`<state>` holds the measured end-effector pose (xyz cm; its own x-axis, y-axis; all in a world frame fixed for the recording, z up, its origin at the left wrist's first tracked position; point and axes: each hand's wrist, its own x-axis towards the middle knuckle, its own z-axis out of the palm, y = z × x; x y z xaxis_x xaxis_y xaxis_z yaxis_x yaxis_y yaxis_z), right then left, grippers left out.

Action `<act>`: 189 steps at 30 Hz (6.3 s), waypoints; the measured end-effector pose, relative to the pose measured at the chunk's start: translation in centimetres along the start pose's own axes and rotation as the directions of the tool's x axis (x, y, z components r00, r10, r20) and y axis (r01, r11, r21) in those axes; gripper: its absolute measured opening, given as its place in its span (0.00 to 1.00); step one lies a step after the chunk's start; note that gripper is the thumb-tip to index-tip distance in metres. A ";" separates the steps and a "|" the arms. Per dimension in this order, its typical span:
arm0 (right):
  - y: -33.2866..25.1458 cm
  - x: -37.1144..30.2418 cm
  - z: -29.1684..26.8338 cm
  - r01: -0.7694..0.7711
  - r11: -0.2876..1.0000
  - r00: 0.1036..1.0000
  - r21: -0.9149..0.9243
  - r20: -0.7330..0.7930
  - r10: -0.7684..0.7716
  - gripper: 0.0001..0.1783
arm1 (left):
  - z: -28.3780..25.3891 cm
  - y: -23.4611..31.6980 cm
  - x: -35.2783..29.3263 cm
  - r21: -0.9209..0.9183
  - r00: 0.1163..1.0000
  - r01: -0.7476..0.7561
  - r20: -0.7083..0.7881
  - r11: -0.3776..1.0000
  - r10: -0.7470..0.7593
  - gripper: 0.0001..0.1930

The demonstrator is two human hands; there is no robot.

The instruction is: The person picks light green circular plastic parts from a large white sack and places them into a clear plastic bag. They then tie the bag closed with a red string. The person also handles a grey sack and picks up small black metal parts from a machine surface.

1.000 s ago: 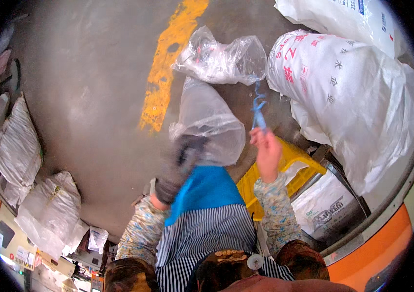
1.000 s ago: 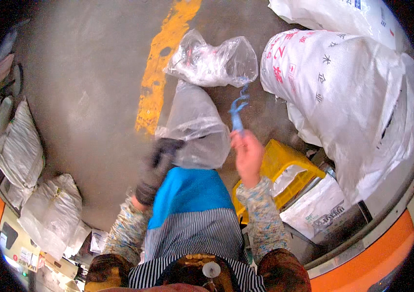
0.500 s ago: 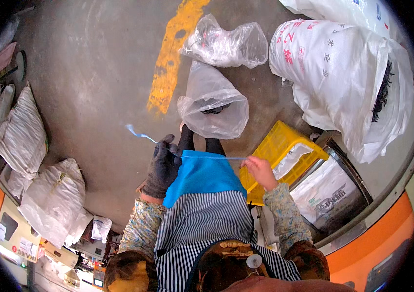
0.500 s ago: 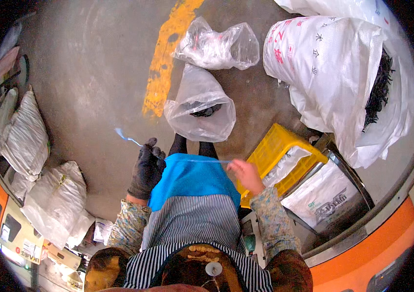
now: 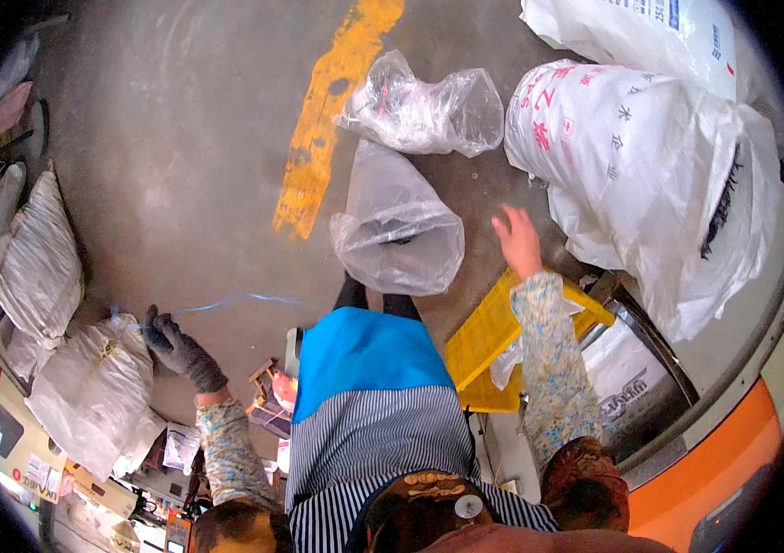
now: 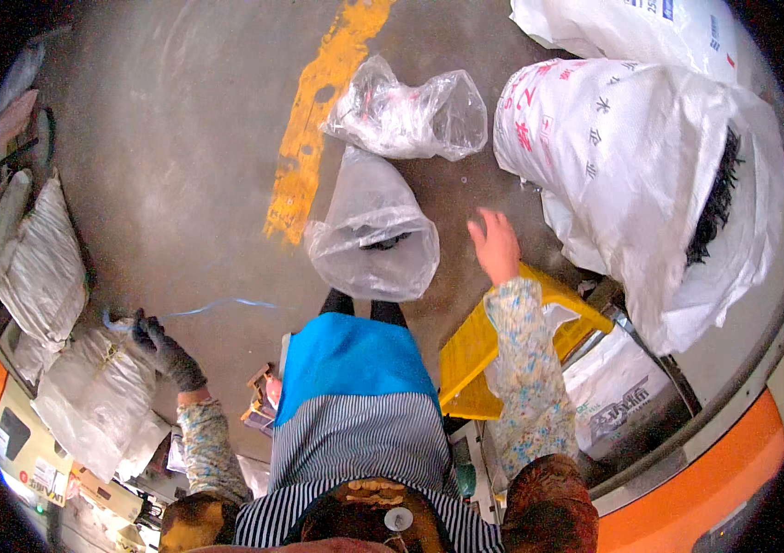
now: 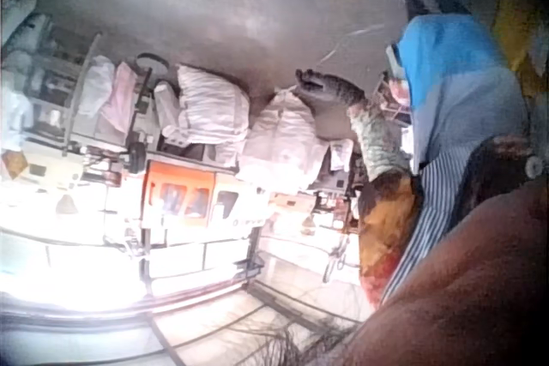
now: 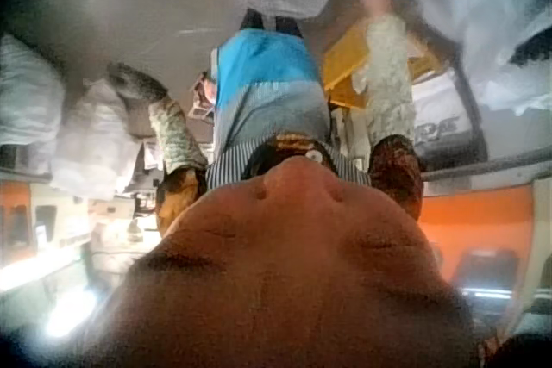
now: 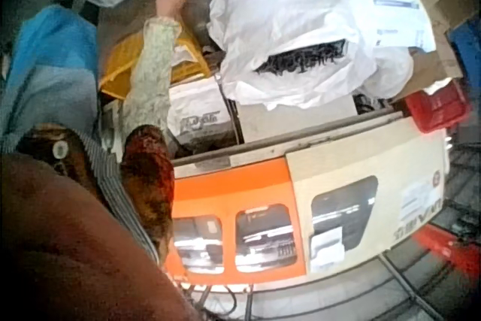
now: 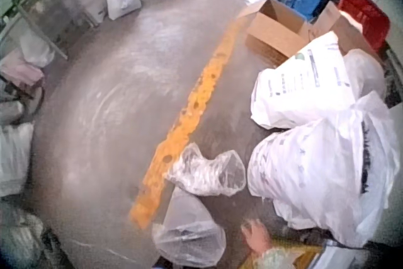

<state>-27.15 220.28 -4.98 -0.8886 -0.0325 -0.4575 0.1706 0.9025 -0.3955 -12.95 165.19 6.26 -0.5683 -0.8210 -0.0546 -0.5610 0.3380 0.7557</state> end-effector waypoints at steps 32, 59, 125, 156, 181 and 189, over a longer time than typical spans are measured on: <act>-2.1 21.5 14.8 -0.064 0.985 0.976 0.158 -0.194 0.095 0.16 | 19.4 -0.5 -7.3 -0.122 0.534 0.796 0.602 0.593 -0.594 0.15; 0.8 10.9 5.8 -0.464 0.509 0.841 0.725 0.541 -0.004 0.25 | 42.4 4.7 -3.7 0.085 0.420 0.297 0.883 0.951 -0.210 0.17; 7.6 -0.7 8.8 -0.250 0.386 0.901 0.888 0.067 0.429 0.12 | 48.8 6.2 -18.8 -0.255 -0.033 -0.783 0.928 0.567 0.372 0.30; -5.4 -11.6 18.4 -0.839 -0.044 0.521 0.543 0.823 0.226 0.08 | 19.4 -8.7 -21.9 0.301 0.426 0.476 0.743 0.827 -0.516 0.15; -5.3 4.6 21.6 -0.635 0.205 0.755 0.744 0.655 -0.037 0.14 | 36.7 -14.4 -11.3 -0.369 0.362 0.020 0.869 0.929 0.337 0.16; -6.5 2.8 24.7 0.598 0.780 0.720 -0.187 0.552 -0.420 0.08 | 38.0 -9.3 -12.1 -0.160 0.302 -0.443 0.899 0.882 0.315 0.08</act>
<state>-20.22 203.72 -23.36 -0.4764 -0.6393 -0.6036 -0.4778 0.7645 -0.4327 -23.75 189.46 -24.95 -0.8902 0.2722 -0.3652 -0.1465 0.5882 0.7954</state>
